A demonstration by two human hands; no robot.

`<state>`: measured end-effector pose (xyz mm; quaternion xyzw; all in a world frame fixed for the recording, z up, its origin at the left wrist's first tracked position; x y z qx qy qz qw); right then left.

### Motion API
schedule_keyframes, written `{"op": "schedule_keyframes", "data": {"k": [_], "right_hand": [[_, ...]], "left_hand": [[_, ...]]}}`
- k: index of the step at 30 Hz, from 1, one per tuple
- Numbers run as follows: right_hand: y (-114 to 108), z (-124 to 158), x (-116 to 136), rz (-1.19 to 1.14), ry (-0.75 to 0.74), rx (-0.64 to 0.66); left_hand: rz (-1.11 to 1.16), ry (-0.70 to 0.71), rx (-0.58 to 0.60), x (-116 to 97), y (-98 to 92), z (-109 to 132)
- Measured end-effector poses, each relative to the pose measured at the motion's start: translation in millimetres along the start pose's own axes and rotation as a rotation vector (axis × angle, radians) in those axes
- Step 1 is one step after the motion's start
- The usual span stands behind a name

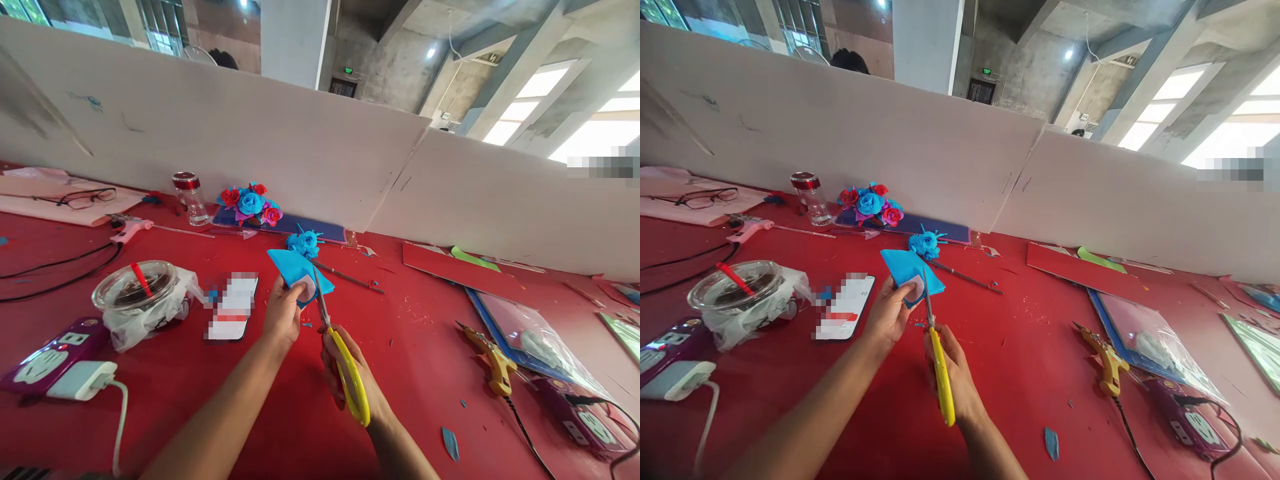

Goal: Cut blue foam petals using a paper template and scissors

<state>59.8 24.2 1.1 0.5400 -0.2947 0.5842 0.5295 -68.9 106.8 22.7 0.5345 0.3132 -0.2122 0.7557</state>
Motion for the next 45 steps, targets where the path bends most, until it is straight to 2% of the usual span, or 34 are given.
{"op": "schedule_keyframes", "data": {"k": [19,24,31,45], "right_hand": [[-15,7,0,0.061,0.066,-0.047],[-17,10,5,0.085,0.032,-0.040],[-19,12,12,0.142,0.009,-0.013],[-32,14,3,0.222,0.028,-0.051]], "left_hand": [[-0.027,-0.010,0.092,3,7.1,-2],[-0.051,0.000,0.116,2,9.6,-2],[-0.095,-0.046,0.098,5,7.6,-2],[-0.150,-0.120,0.083,8,9.5,2]]}}
Point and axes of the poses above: each hand's wrist, its own z-axis away from the middle knuckle, its own y-axis out of the palm, x = y × z, the point moved 10 cm from there along -z, towards the middle knuckle, and after that the axes turned 6 degrees about -y, right-handed, at the moved point
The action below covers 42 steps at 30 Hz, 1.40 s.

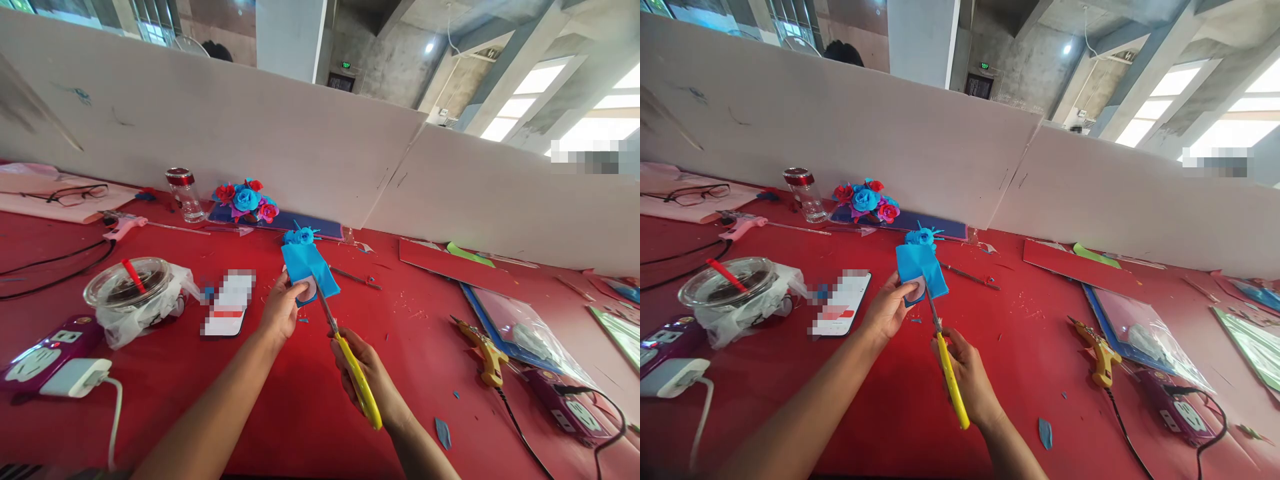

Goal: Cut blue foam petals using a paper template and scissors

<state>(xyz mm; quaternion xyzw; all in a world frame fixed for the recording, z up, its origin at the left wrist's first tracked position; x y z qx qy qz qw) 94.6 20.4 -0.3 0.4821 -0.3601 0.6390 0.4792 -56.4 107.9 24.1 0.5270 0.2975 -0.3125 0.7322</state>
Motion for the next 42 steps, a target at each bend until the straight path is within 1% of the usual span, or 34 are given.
{"op": "schedule_keyframes", "data": {"k": [9,16,21,25,29,32,36,38,42], "right_hand": [[-1,2,-2,0.027,-0.009,-0.013],[0,5,-3,0.051,0.007,-0.014],[2,8,1,-0.032,0.025,0.015],[4,13,-2,-0.146,0.075,0.058],[7,21,-5,-0.281,0.096,0.131],[6,29,-4,-0.374,0.102,0.177],[-4,44,-8,-0.392,0.203,0.195],[-8,55,-8,-0.388,0.241,0.215],[-17,82,-4,-0.349,0.216,0.264]], "left_hand": [[-0.007,0.026,0.027,1,1.2,-1],[-0.021,-0.021,0.018,4,2.6,1],[-0.046,-0.009,0.033,5,1.5,-2],[-0.094,0.055,0.099,5,3.2,-8],[-0.158,0.026,0.143,10,2.0,-14],[-0.269,0.001,0.183,12,2.0,-15],[-0.433,-0.030,0.296,14,7.8,-13],[-0.490,-0.047,0.324,14,8.0,-12],[-0.617,-0.043,0.381,11,10.4,-10]]}}
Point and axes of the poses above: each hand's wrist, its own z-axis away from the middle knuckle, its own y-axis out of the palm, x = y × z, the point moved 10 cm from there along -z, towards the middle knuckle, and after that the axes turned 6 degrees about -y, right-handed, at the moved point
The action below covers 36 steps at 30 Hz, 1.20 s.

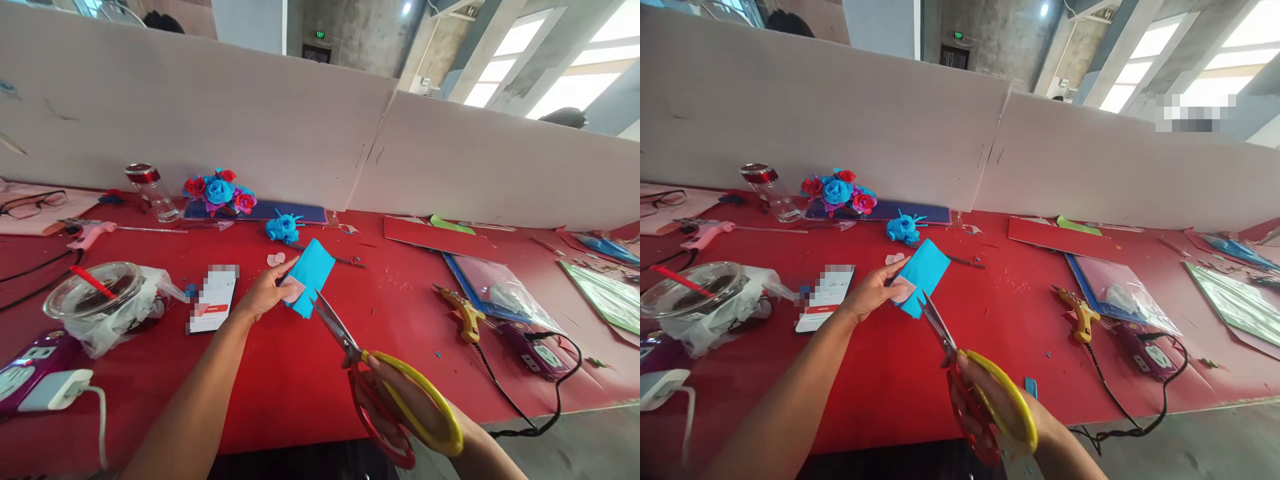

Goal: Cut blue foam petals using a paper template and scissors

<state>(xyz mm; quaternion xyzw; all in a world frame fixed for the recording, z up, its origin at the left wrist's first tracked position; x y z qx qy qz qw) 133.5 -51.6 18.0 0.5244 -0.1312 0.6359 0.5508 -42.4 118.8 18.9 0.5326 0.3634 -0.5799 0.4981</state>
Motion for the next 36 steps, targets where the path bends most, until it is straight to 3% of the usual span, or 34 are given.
{"op": "schedule_keyframes", "data": {"k": [4,7,13,23,29,36], "right_hand": [[3,15,6,0.068,-0.037,0.059],[0,5,13,0.047,-0.044,0.018],[-6,-19,0,-0.031,0.112,-0.044],[-12,-17,0,0.025,0.101,-0.016],[-1,-18,1,-0.099,0.071,0.135],[-1,-16,-2,-0.123,0.093,0.171]], "left_hand": [[0.004,-0.039,0.061,3,5.6,1],[0.063,-0.077,0.076,8,8.7,1],[0.072,-0.058,0.060,7,9.5,0],[0.148,-0.084,0.045,12,8.5,-1],[0.216,-0.145,0.011,11,8.7,2],[0.196,-0.154,-0.002,11,9.8,4]]}}
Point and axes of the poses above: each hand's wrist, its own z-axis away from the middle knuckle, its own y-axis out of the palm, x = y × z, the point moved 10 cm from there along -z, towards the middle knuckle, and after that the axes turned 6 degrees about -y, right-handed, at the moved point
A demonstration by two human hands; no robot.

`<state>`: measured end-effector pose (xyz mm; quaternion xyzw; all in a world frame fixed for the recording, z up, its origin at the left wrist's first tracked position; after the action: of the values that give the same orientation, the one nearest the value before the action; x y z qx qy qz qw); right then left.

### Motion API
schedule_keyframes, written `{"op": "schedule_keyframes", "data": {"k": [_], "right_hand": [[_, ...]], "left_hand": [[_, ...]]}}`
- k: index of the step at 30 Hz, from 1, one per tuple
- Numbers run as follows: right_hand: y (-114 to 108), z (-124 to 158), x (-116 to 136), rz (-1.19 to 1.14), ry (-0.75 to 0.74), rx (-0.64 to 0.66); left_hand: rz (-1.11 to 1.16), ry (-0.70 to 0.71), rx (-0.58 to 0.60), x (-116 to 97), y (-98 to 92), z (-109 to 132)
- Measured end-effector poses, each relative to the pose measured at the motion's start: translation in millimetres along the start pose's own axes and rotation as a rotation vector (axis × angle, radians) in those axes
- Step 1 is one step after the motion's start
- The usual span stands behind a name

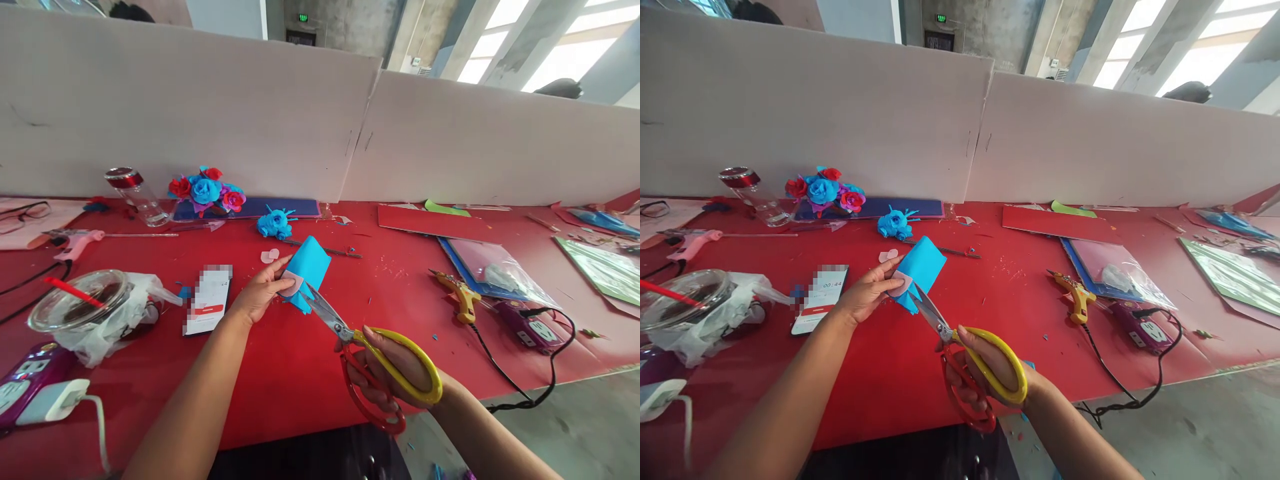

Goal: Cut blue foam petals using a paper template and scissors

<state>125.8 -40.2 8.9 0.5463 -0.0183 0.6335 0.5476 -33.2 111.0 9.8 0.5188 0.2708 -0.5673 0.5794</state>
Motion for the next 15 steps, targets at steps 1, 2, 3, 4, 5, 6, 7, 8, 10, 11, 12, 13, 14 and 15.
{"op": "schedule_keyframes", "data": {"k": [1,2,3,4,5,6,7,8,10,11,12,13,14,15], "right_hand": [[-1.5,0.1,-0.6,0.003,-0.001,-0.014],[-3.1,0.2,-0.9,0.012,-0.002,-0.032],[-4.6,0.2,-0.9,0.026,-0.005,-0.050],[-5.7,0.2,-0.9,0.043,-0.004,-0.065],[-6.2,0.0,-0.8,0.060,-0.001,-0.076],[-6.2,-0.4,-0.2,0.073,-0.001,-0.082],[-5.6,-0.9,0.5,0.078,-0.003,-0.084],[-4.5,-1.7,1.2,0.076,-0.005,-0.081],[-3.3,-3.7,2.5,0.066,-0.015,-0.082],[-3.4,-4.8,2.8,0.064,-0.022,-0.087],[-4.0,-5.9,2.4,0.061,-0.025,-0.095],[-4.7,-7.1,1.9,0.060,-0.031,-0.101],[-5.2,-8.3,1.5,0.058,-0.041,-0.104],[-5.0,-9.4,1.2,0.056,-0.052,-0.100]], "left_hand": [[0.001,-0.003,-0.010,0.0,-0.5,0.3],[0.000,-0.004,-0.017,-0.2,-0.7,0.5],[-0.004,-0.005,-0.019,-0.3,-0.4,0.7],[-0.010,-0.005,-0.014,-0.4,0.4,0.6],[-0.016,-0.005,-0.007,-0.3,1.3,0.5],[-0.021,-0.005,0.001,0.0,2.2,0.1],[-0.023,-0.004,0.007,0.4,2.7,-0.3],[-0.023,-0.003,0.012,0.9,2.9,-0.7],[-0.017,0.002,0.015,1.6,2.7,-1.6],[-0.012,0.006,0.013,1.7,2.2,-2.0],[-0.005,0.010,0.012,1.7,1.7,-2.4],[0.003,0.014,0.010,1.5,1.2,-2.7],[0.010,0.019,0.008,1.1,0.6,-2.9],[0.016,0.023,0.004,0.7,0.0,-3.0]]}}
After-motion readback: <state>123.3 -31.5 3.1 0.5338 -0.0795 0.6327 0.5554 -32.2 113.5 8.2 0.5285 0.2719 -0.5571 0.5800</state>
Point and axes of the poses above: each hand's wrist, its own z-axis away from the middle knuckle, its own y-axis out of the palm, x = y × z, the point moved 10 cm from there along -z, towards the middle knuckle, and after that the axes turned 6 degrees about -y, right-handed, at the moved point
